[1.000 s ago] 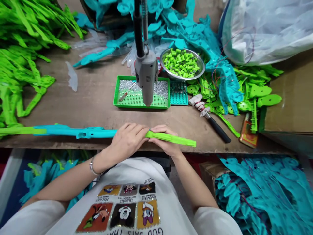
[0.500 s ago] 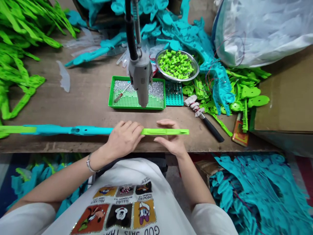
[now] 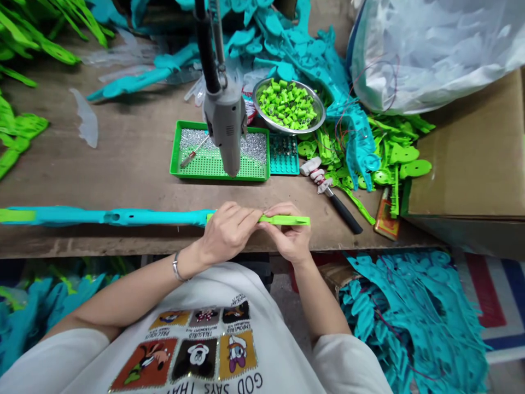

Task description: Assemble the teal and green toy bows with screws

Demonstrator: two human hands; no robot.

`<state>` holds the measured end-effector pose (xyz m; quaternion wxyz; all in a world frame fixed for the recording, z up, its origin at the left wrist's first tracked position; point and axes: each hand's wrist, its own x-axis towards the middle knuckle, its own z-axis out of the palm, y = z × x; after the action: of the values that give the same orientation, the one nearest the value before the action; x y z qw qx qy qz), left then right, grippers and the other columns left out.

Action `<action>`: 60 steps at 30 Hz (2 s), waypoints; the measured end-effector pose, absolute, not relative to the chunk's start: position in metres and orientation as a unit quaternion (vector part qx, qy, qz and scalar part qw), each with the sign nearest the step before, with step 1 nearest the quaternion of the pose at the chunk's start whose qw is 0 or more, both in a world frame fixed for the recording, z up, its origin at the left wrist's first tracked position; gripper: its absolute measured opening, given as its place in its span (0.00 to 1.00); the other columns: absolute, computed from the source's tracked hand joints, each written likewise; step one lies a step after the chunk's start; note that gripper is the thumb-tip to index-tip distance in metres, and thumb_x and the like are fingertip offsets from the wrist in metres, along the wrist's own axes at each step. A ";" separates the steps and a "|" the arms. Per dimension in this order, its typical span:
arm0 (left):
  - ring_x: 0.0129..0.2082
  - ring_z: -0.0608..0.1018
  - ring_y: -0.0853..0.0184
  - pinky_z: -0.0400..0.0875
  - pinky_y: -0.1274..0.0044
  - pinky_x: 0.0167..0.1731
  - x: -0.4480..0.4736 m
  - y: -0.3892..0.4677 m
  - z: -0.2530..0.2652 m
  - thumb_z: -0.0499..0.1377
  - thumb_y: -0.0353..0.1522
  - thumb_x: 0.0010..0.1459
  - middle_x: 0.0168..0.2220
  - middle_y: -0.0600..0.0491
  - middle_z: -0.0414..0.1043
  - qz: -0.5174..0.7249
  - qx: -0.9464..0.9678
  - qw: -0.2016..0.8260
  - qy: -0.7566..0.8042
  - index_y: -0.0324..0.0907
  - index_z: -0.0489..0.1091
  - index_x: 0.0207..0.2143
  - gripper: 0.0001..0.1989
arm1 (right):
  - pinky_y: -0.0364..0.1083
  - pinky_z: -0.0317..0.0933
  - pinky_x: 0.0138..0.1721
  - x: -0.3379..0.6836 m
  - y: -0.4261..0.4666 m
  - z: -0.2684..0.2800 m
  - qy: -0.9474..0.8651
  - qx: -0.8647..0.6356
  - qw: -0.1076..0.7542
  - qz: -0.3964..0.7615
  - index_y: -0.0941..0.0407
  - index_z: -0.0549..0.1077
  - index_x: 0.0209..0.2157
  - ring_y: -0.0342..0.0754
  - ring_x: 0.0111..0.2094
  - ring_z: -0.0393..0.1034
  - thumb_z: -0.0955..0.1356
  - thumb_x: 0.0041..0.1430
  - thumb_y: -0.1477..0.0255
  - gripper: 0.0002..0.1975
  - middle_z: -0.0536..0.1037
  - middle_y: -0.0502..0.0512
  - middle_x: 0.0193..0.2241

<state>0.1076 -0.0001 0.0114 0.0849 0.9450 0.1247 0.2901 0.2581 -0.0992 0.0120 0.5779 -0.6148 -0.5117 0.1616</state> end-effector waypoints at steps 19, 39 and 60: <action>0.39 0.79 0.62 0.65 0.70 0.40 0.099 0.004 0.023 0.54 0.41 0.71 0.40 0.47 0.79 0.246 0.958 0.056 0.138 0.35 0.69 0.51 0.18 | 0.49 0.70 0.42 0.285 -0.112 0.016 -0.513 -0.588 0.599 0.181 0.52 0.80 0.38 0.48 0.38 0.77 0.75 0.55 0.76 0.09 0.81 0.53 0.35; 0.36 0.77 0.60 0.63 0.68 0.38 0.071 0.013 0.034 0.59 0.37 0.67 0.38 0.50 0.78 0.126 0.974 0.007 0.189 0.36 0.70 0.50 0.15 | 0.54 0.71 0.53 0.229 -0.090 -0.055 -0.275 -0.560 0.670 0.403 0.51 0.75 0.38 0.51 0.47 0.78 0.82 0.41 0.65 0.22 0.82 0.51 0.41; 0.68 0.65 0.53 0.58 0.60 0.66 -0.012 0.026 0.061 0.57 0.40 0.68 0.64 0.42 0.67 0.173 0.961 -0.035 0.214 0.35 0.60 0.65 0.28 | 0.44 0.73 0.32 0.308 -0.101 -0.048 -0.233 -0.571 0.697 0.366 0.50 0.75 0.33 0.45 0.32 0.78 0.82 0.33 0.71 0.23 0.81 0.48 0.30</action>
<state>-0.0117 0.0262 0.0614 -0.0352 0.9607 0.2144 0.1728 0.3077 -0.1006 -0.0482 0.6972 -0.5711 -0.2326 0.3657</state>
